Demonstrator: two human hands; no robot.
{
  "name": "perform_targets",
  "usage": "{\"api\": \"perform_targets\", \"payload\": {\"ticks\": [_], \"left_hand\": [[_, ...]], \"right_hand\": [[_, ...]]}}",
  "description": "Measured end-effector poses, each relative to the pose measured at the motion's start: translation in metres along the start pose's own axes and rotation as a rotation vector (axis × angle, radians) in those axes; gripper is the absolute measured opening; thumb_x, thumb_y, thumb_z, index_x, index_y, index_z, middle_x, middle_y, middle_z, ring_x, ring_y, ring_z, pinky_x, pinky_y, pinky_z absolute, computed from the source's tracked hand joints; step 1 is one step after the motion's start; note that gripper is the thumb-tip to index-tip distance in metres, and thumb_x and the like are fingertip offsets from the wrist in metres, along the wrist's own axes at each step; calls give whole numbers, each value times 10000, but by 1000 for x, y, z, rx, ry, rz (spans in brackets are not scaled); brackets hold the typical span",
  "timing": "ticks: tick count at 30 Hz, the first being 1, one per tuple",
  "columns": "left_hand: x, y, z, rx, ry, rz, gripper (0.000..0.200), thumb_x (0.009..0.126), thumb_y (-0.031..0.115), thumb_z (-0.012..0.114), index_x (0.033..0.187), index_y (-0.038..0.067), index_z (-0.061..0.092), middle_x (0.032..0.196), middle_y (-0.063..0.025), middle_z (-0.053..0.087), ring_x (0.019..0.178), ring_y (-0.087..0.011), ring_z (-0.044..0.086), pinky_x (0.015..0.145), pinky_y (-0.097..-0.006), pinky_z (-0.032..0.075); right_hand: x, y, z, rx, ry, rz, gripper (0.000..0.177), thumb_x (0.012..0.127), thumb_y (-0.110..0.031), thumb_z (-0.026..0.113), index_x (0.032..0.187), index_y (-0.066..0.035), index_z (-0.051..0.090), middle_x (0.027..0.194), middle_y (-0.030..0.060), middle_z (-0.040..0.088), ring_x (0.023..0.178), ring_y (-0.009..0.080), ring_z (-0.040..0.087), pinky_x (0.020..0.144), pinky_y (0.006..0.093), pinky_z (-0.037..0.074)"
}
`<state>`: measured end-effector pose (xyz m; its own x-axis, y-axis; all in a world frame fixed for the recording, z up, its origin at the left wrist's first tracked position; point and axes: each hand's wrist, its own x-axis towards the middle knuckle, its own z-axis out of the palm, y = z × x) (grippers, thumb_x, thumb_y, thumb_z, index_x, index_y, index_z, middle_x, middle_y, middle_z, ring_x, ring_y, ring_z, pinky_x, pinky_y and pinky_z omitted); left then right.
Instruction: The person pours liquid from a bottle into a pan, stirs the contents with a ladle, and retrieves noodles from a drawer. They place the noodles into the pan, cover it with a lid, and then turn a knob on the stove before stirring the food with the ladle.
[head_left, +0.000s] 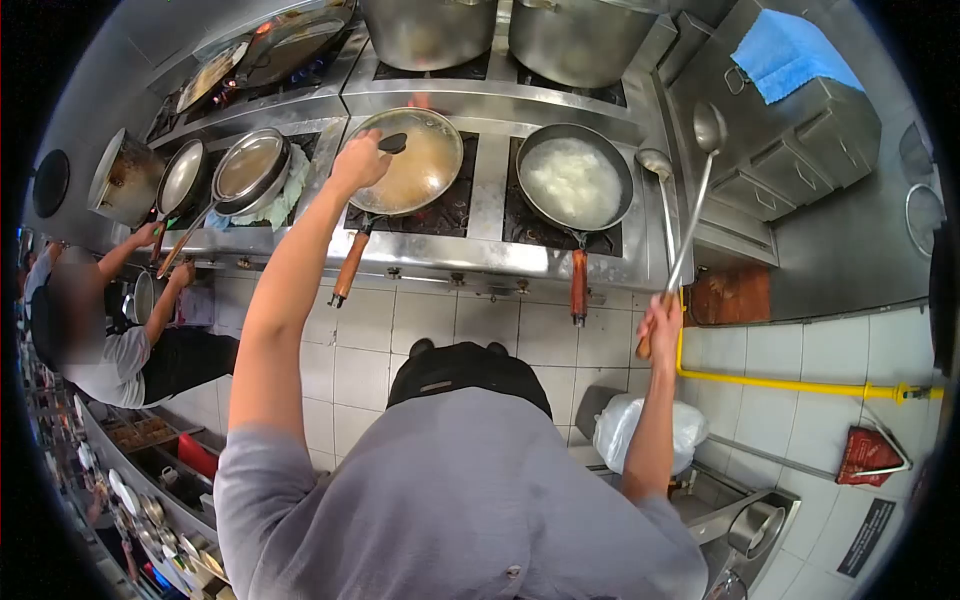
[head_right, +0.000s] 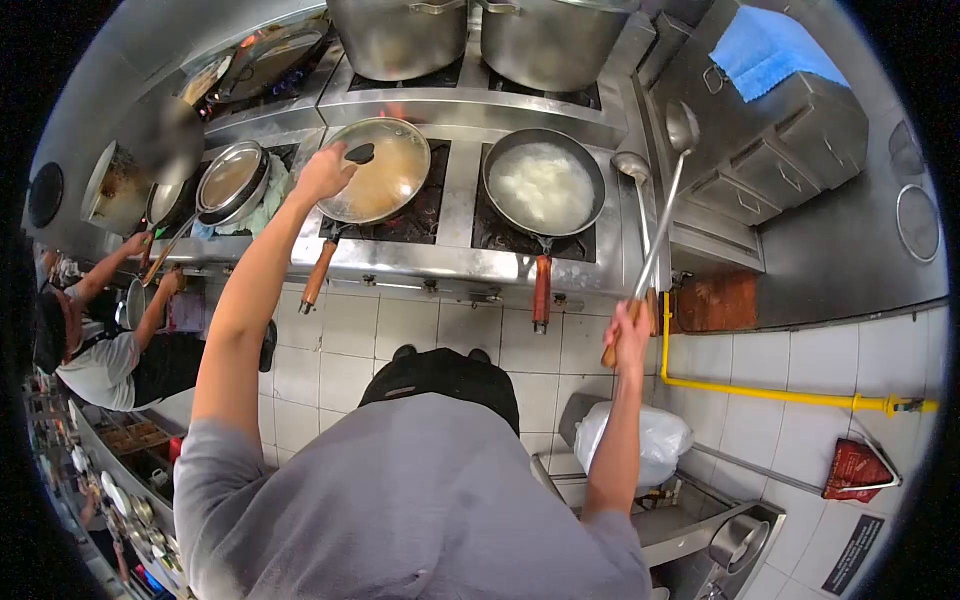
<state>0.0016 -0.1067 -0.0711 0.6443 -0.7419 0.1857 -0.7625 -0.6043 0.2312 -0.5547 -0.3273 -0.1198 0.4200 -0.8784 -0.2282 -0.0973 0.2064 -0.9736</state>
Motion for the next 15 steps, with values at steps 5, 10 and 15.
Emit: {"api": "perform_targets", "payload": {"ticks": [5, 10, 15], "left_hand": [[44, 2, 6, 164, -311, -62, 430, 862, 354, 665, 1144, 35, 606, 1175, -197, 619, 1090, -355, 617, 918, -442, 500], [61, -7, 15, 246, -349, 44, 424, 819, 359, 685, 1105, 52, 625, 1142, -171, 635, 1084, -318, 630, 913, -415, 508], [71, -29, 27, 155, -243, 106, 533, 739, 372, 705, 1119, 4, 635, 1087, -209, 664, 1032, -347, 649, 905, -423, 517]], "right_hand": [[-83, -42, 45, -67, 64, 28, 252, 976, -233, 553, 1161, -80, 477, 655, 0, 464, 444, 69, 432, 350, 229, 334], [-121, -24, 76, -403, 3, -10, 250, 969, -209, 580, 1143, -37, 526, 692, 11, 503, 598, 89, 502, 520, 236, 394], [-140, -28, 128, -791, -49, -189, 358, 928, -192, 624, 1225, -11, 540, 850, 187, 645, 745, 294, 621, 715, 358, 478]]}}
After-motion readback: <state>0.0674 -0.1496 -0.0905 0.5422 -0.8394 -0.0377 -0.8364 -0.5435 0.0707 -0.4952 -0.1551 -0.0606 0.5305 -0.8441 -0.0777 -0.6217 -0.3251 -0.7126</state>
